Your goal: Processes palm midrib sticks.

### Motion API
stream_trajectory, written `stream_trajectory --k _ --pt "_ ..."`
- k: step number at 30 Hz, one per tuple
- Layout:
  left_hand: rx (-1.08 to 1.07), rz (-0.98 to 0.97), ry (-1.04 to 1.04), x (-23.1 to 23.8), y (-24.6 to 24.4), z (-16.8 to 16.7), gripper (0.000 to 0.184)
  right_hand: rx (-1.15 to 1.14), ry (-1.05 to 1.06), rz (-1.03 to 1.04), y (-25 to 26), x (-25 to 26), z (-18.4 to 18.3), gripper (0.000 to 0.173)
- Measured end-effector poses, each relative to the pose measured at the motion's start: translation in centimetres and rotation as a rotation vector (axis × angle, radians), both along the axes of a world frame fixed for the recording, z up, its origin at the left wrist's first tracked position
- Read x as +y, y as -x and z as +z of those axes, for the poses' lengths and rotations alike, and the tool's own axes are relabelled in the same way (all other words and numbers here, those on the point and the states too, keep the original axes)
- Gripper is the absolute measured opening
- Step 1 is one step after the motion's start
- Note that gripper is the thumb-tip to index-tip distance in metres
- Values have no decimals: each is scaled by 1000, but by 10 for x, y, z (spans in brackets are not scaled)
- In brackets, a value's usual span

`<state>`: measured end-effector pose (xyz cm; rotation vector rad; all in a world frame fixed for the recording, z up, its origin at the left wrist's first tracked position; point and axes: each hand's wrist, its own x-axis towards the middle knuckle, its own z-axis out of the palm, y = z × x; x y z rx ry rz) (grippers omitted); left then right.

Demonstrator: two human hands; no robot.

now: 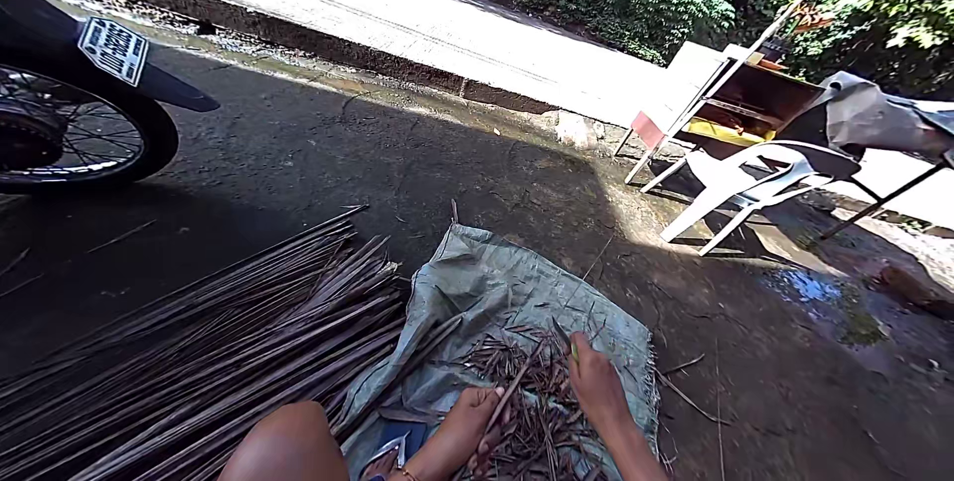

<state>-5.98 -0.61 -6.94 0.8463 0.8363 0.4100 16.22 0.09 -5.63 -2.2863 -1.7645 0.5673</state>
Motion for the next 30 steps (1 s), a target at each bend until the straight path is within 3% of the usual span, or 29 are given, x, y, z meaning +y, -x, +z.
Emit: stream_trajectory --k 3,6,15,20,24,26,30 --pt "42 48 2 -1 -5 2 42 83 -19 267 43 -25 -3 20" --pt "98 68 -26 1 -8 2 39 -30 256 307 54 -21 10 25" --pt "120 -64 -43 -1 -5 -1 43 -255 231 -69 -12 12 5 33" --pt "81 -56 1 -2 -4 -1 43 -221 256 -173 -9 12 9 34" --pt "71 -59 15 -5 -6 0 44 -119 138 -327 -41 17 11 31" --pt "67 -32 28 -4 -5 -1 45 -13 89 -209 -36 11 12 29" --pt "84 26 12 -1 -8 -1 45 52 162 206 35 -19 18 24"
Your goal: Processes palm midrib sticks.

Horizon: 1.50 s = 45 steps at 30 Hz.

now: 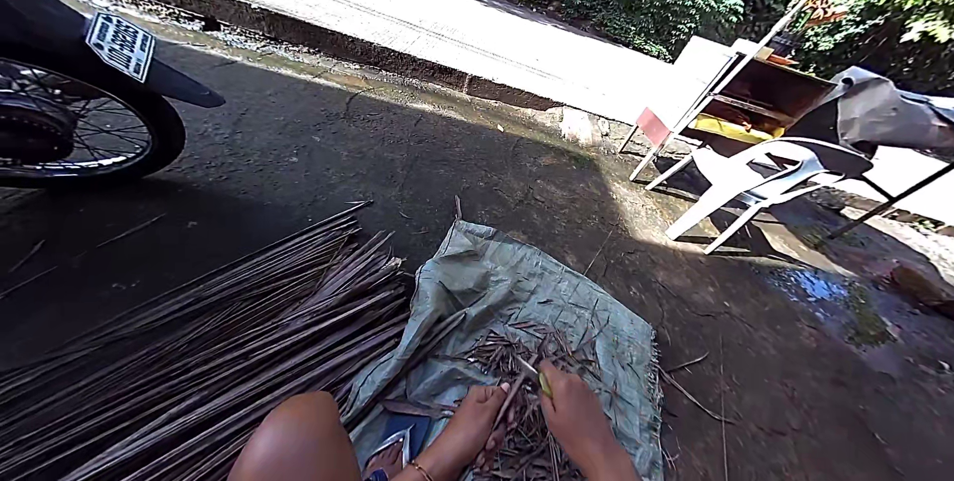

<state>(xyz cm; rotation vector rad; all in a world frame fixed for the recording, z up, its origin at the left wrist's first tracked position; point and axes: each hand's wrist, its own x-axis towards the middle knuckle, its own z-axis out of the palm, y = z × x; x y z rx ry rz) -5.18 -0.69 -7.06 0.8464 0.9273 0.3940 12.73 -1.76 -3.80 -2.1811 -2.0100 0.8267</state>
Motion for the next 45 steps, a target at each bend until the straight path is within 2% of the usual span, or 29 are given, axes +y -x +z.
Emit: stream_trajectory --k 2,4,9,11,14,16,18,20,27,30,33,36,38,40,43,45 --pt "39 7 -22 0 -4 3 44 -112 161 57 16 2 6 26" --pt "66 -12 -30 -1 -5 3 43 -223 196 9 6 12 3 29" --pt "55 -163 -55 -8 -2 -3 42 -272 32 -405 -63 34 -11 34" --pt "46 -148 -52 -11 -1 -6 43 -200 -22 -442 -75 33 -9 31" --pt "35 -68 -20 -4 0 -7 45 -51 -16 -255 -41 16 -6 28" --pt "41 -18 -6 -1 0 -3 45 -22 86 -60 -2 0 -3 28" --pt "53 11 -5 -1 -3 1 42 -86 236 63 24 -5 5 28" --pt "83 9 -8 0 -6 0 40 -188 294 63 23 4 5 31" --pt "69 -131 -66 -1 -7 -5 41 -362 142 -285 -49 35 -11 36" --pt "70 -156 -59 0 -6 -3 41 -394 111 -371 -56 35 -7 33" --pt "48 -162 -44 -2 -3 -3 42 -372 71 -511 -74 36 -13 35" --pt "-5 -144 -2 -5 0 -5 43 -226 25 -597 -97 35 -11 33" --pt "-60 -105 60 -4 1 -5 44 -89 5 -470 -84 30 -6 31" --pt "-75 -80 92 -2 2 -4 43 -22 25 -242 -48 18 0 30" --pt "-18 -37 54 -2 -1 -1 43 -48 129 17 9 -3 11 26" --pt "62 -38 -33 -2 -4 -1 42 -150 262 25 18 -1 16 28"
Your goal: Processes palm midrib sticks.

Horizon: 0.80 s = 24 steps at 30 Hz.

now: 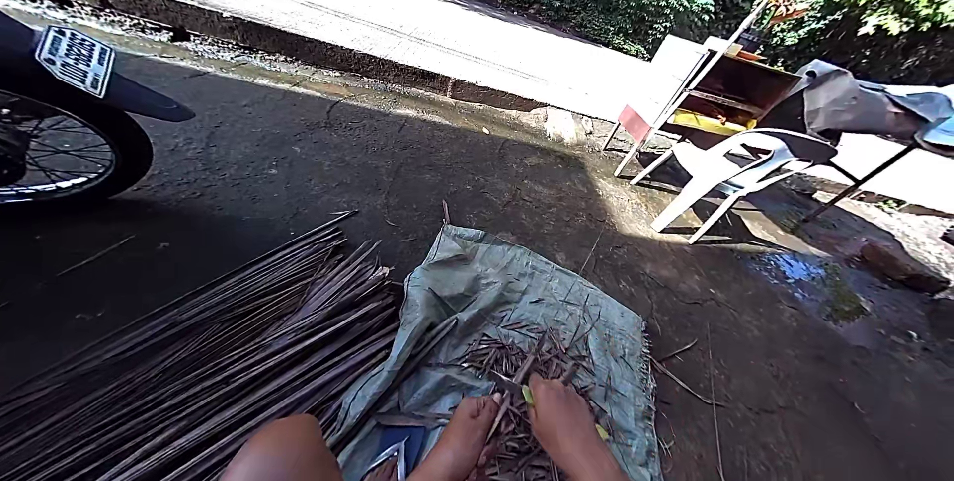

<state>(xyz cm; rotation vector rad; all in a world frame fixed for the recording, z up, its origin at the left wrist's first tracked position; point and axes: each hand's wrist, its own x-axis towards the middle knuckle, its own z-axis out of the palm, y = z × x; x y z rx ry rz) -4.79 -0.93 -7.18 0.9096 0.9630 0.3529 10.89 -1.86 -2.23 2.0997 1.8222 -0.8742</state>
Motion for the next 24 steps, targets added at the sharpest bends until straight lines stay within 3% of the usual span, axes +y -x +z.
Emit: stream_trajectory --k 6,11,14,17,20,24 --pt "18 -32 -33 0 -5 6 42 -193 -143 -240 -50 30 -17 36" --pt "-38 -39 -12 -4 -2 3 43 -187 -238 -459 -86 37 -12 37" --pt "-47 19 26 -1 0 0 44 7 -177 -341 -65 25 -9 32" --pt "8 97 4 1 -1 2 43 141 -77 -113 -10 1 -5 28" --pt "82 120 -53 -2 -7 4 42 101 59 8 19 -8 3 28" --pt "77 53 -73 -1 -9 2 40 -42 11 -51 0 10 -12 34"
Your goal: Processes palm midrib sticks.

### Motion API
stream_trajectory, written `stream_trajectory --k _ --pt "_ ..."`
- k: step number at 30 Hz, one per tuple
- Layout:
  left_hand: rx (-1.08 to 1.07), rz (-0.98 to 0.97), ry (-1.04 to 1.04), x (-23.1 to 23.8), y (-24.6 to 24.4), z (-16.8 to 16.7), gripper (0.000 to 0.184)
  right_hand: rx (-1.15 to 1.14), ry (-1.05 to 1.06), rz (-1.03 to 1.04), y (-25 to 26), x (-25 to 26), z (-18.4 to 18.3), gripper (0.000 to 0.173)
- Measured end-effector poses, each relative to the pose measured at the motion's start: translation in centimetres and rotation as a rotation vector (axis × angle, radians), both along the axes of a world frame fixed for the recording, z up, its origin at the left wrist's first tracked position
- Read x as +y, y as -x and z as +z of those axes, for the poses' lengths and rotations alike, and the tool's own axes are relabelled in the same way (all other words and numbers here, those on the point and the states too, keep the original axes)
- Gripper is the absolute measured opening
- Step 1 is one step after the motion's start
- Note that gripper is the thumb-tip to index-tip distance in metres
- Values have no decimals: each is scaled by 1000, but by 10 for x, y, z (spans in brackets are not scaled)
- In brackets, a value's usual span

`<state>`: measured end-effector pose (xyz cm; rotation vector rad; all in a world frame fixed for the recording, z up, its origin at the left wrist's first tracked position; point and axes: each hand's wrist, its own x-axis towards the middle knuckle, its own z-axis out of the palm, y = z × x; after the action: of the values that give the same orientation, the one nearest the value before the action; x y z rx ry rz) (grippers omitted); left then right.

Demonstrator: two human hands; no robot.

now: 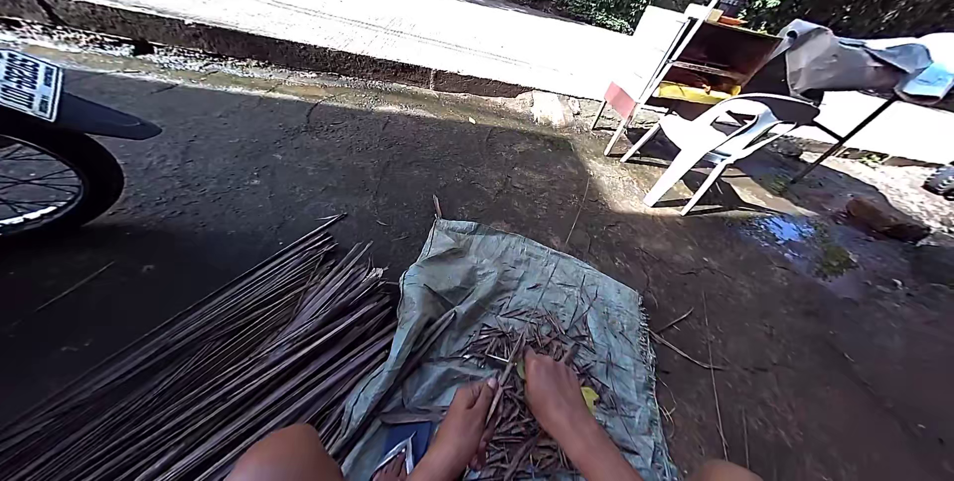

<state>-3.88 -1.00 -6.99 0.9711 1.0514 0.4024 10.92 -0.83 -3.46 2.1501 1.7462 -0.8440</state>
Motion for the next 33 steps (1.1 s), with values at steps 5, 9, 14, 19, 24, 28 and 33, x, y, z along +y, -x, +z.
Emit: stream_trajectory --k 5,9,14,19,24,28,33 --pt "-90 -62 39 3 2 -2 39 -131 -291 -40 -27 12 -15 35" --pt "-149 -110 93 3 5 0 41 -163 -319 -207 -50 22 -20 35" --pt "-315 -71 252 -2 12 -2 44 -21 -283 -372 -79 27 -6 35" --pt "-571 -14 522 4 18 1 45 94 -189 -54 -16 1 0 30" --pt "-720 12 772 3 18 0 44 -15 -140 -59 -24 9 -4 30" --pt "-621 60 722 3 13 10 44 -48 -145 -159 -34 17 -5 36" --pt "-507 24 606 -4 12 10 44 -56 -118 -393 -82 26 -5 38"
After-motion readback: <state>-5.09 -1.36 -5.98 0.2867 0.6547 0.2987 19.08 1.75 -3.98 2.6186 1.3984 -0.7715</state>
